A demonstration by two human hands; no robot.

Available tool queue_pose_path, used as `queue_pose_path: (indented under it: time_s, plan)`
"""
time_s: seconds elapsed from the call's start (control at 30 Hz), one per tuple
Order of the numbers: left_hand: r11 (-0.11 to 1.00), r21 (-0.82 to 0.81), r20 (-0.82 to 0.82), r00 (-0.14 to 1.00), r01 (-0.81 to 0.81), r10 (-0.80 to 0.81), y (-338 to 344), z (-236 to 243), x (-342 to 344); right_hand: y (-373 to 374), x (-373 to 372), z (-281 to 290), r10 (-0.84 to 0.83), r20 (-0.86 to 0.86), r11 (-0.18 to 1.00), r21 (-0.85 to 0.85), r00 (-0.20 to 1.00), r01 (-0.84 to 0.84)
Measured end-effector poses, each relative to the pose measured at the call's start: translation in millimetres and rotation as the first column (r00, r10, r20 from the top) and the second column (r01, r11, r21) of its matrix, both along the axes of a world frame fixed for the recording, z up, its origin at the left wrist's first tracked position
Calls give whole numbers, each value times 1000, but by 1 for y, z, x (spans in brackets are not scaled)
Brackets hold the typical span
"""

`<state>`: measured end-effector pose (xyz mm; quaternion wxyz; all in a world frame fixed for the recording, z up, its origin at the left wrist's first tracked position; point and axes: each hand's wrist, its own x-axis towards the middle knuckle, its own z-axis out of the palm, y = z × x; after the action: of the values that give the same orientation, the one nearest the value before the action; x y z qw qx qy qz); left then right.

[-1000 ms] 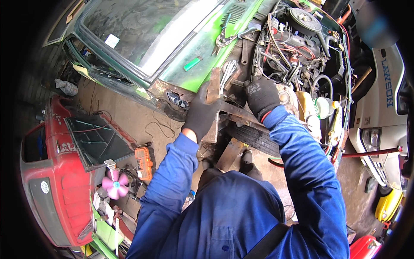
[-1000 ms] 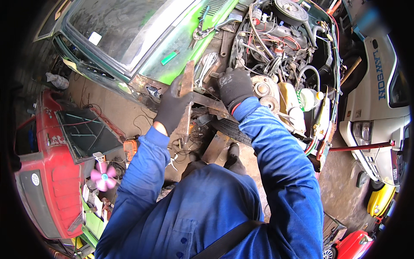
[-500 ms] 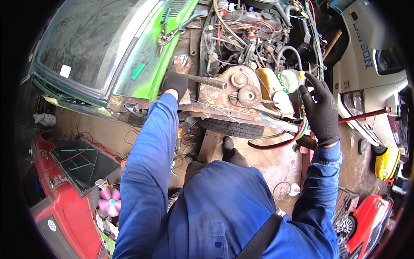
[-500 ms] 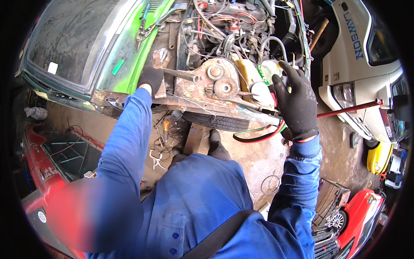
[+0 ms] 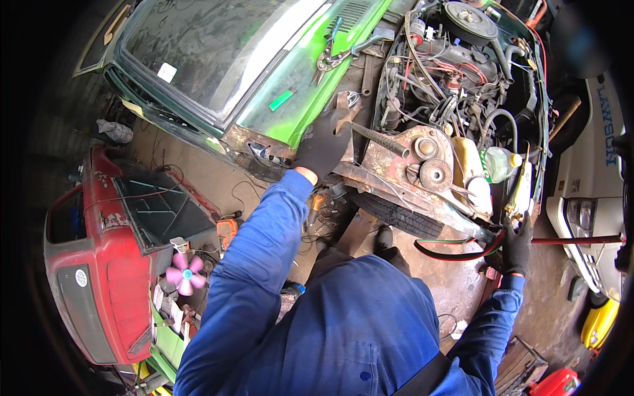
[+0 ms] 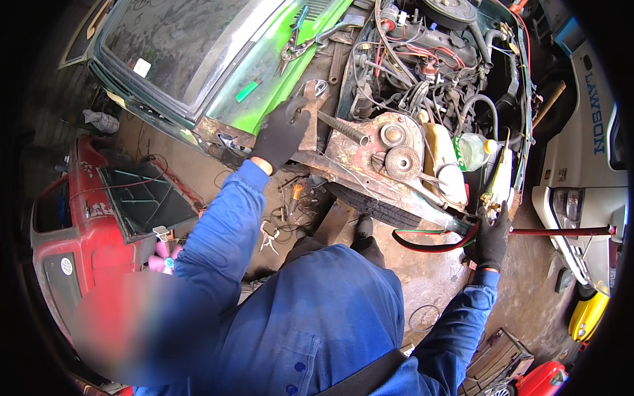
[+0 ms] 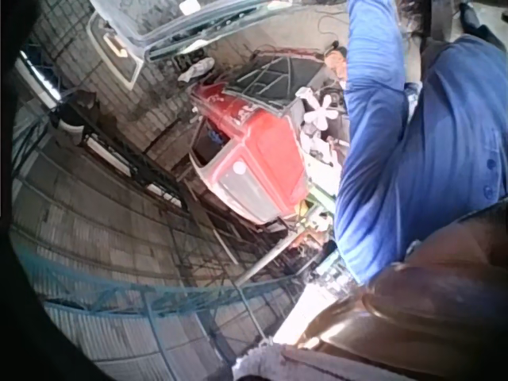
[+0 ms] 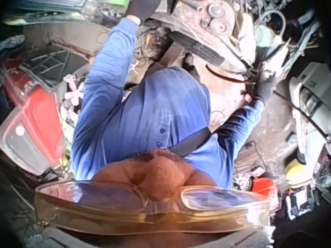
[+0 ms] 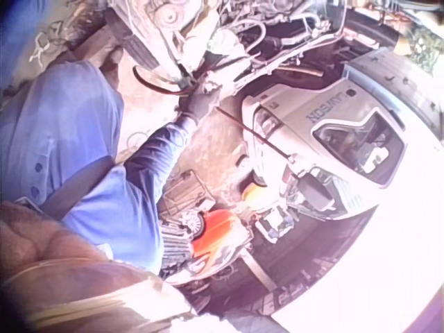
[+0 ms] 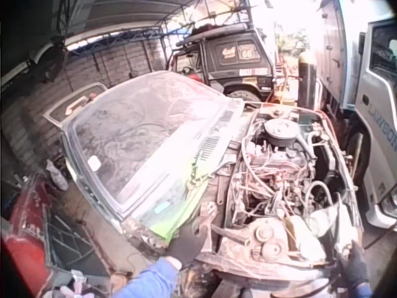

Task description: The person welds a section of a green car's front frame, then uses an angle grinder to smooth the weld and surrounding metal. They use a hammer and chisel to adjust the frame alignment, then weld the area again. The work is performed in a cluttered auto repair garage.

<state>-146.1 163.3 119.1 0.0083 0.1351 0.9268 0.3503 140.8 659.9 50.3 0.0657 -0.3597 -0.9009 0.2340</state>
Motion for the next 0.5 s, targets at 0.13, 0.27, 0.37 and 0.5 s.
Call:
queue_pose_path:
  time_s: [0.13,0.27,0.37,0.5]
  plan:
    - [991,-68,-401,913,-117,80,-43,26,-33,8,-9,-24,-37,38,997,74,999,34]
    - [852,-469,-387,921,-233,39,-82,40,-74,12,-21,-29,-105,27,994,19,994,105]
    - [778,-598,-309,951,-192,-3,-97,35,-84,10,-26,-29,-96,-29,995,-20,995,95]
    - [728,-669,-250,968,-152,-28,-102,24,-93,5,-29,-29,-120,10,993,9,993,120]
